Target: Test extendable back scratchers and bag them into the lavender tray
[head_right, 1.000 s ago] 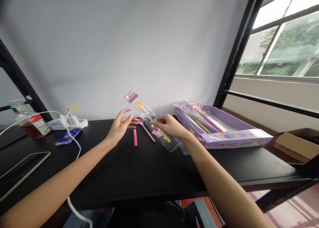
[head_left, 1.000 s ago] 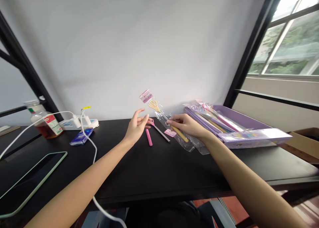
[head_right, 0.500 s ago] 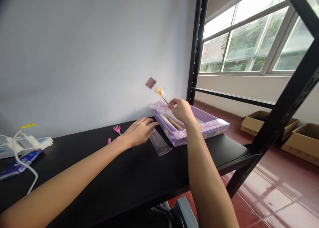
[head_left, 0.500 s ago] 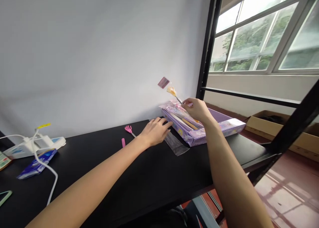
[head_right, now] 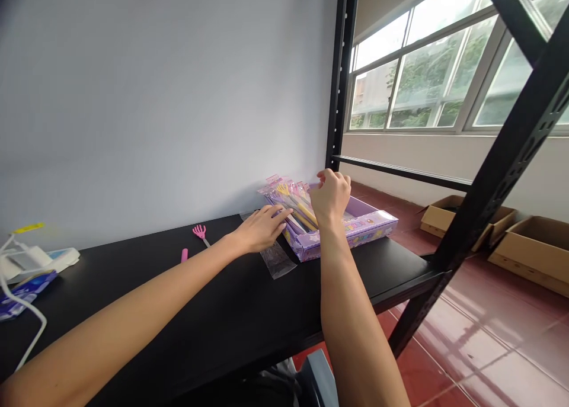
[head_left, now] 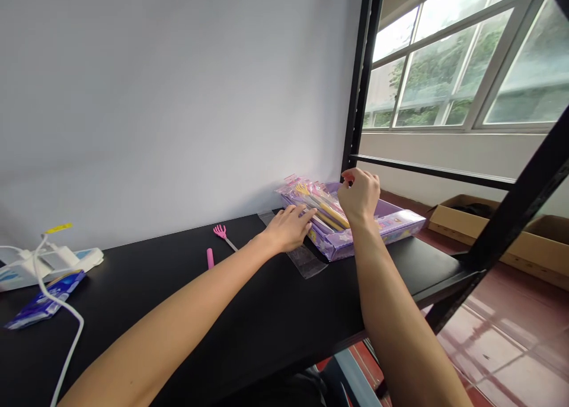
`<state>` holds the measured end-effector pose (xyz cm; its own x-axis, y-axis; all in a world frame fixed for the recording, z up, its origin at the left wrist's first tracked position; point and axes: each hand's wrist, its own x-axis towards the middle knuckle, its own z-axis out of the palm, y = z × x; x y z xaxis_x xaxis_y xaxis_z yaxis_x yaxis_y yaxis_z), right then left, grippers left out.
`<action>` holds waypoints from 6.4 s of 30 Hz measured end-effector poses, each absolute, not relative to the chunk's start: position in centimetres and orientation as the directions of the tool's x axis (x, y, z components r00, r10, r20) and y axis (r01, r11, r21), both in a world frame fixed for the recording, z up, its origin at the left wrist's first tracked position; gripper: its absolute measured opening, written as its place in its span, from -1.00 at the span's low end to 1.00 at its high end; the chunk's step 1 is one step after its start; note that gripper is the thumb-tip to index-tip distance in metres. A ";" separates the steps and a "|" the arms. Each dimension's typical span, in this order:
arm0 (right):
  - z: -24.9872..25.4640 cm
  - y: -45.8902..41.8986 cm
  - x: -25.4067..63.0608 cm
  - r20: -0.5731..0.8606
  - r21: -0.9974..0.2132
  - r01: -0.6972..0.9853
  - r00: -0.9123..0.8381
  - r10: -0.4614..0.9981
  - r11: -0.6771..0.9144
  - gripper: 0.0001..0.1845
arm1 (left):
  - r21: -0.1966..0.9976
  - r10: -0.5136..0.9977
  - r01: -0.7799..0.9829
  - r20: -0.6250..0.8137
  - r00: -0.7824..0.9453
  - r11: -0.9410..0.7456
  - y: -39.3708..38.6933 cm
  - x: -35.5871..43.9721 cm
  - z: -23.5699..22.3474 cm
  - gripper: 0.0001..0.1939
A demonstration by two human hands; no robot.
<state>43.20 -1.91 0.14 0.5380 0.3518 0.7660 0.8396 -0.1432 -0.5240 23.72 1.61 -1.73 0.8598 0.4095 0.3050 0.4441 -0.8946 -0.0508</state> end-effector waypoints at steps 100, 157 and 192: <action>-0.5 1.0 29.4 0.061 -0.998 0.031 -0.052 0.997 0.063 -0.40 | 0.214 0.653 0.634 0.438 0.618 -0.743 0.6 -0.1 -2.0 -0.70; -0.3 -1.1 24.6 0.396 -0.749 0.467 -0.251 0.883 0.469 -0.39 | 0.188 0.670 0.651 0.343 0.658 -0.735 -1.0 2.8 -1.4 -0.59; 0.4 0.3 28.5 0.161 -0.845 -0.442 0.323 0.933 0.299 -0.68 | 0.140 0.610 0.634 0.487 0.625 -0.760 1.0 -0.4 -1.4 -0.64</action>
<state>28.50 0.32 0.40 0.3231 0.9326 0.1612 -0.4425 0.2994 -0.8453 -0.38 0.99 -1.37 0.6246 0.6104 0.4871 0.6342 -0.7604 0.1397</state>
